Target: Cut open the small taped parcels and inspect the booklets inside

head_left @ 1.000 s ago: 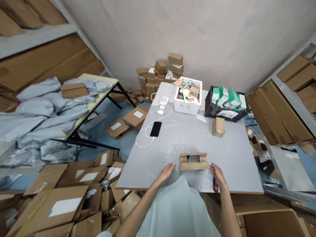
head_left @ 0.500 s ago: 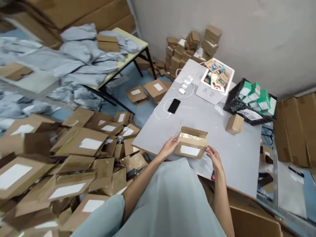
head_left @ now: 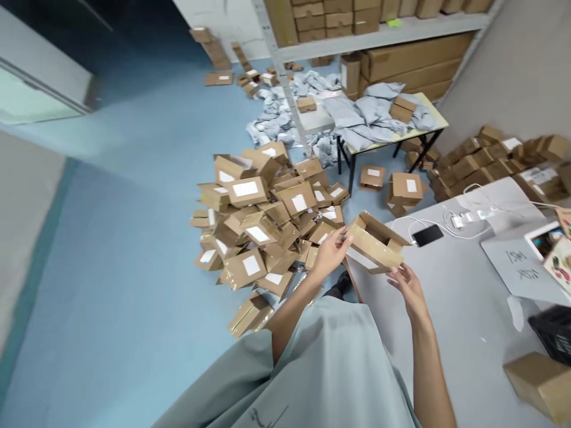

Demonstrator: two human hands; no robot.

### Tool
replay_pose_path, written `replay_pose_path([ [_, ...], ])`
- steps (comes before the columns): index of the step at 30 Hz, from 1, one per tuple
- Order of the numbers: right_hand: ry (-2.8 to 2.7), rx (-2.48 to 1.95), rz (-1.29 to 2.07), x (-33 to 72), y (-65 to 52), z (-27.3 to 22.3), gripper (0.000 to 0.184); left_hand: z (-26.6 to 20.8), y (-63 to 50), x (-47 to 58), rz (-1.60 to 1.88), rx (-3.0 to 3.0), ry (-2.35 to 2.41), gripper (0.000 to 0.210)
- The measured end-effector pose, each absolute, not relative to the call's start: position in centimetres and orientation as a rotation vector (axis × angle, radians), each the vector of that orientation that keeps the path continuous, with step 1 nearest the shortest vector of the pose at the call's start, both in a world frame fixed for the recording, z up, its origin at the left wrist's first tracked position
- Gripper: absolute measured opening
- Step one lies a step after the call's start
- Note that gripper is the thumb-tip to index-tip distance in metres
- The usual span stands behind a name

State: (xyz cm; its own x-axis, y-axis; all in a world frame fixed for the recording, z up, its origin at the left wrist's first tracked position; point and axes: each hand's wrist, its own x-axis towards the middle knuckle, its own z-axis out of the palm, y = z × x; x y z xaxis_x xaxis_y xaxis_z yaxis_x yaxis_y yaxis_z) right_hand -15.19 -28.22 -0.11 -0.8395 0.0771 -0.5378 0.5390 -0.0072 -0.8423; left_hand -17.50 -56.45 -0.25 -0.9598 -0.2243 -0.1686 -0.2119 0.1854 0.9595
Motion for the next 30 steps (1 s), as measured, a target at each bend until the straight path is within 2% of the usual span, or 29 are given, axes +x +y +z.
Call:
replay_pose_path([
  [7, 1.832, -0.039, -2.019, -24.3, -48.4, 2.6, 0.093, 7.5, -71.7, -16.6, -1.411, 0.684, -2.159, 0.066],
  [9, 1.726, -0.205, -2.031, -25.6, -54.4, 3.6, 0.099, 9.5, -76.5, -15.6, -1.196, 0.768, -2.025, 0.068],
  [12, 1.684, -0.366, -1.962, -25.8, -59.8, 4.4, 0.098, 10.9, -82.0, -13.0, -0.843, 0.963, -1.767, 0.071],
  [14, 1.660, -0.419, -1.915, -25.1, -60.3, 3.7, 0.089, 10.2, -83.6, -11.2, -0.794, 1.054, -1.674, 0.062],
  [18, 1.651, -0.319, -1.833, -22.8, -55.6, -0.5, 0.068, 5.1, -81.7, -10.2, -0.990, 1.135, -1.769, 0.049],
  [24, 1.735, 0.170, -1.801, -18.6, -44.8, -6.2, 0.051, -4.3, -69.4, -14.1, -1.681, 1.025, -2.191, 0.041],
  [27, 1.784, 0.388, -1.858, -16.0, -40.2, -7.2, 0.049, -7.1, -61.3, -15.5, -2.045, 0.737, -2.452, 0.041],
  [30, 1.829, 0.589, -1.862, -13.1, -35.8, -7.6, 0.042, -8.4, -54.3, -15.9, -2.243, 0.281, -2.671, 0.039],
])
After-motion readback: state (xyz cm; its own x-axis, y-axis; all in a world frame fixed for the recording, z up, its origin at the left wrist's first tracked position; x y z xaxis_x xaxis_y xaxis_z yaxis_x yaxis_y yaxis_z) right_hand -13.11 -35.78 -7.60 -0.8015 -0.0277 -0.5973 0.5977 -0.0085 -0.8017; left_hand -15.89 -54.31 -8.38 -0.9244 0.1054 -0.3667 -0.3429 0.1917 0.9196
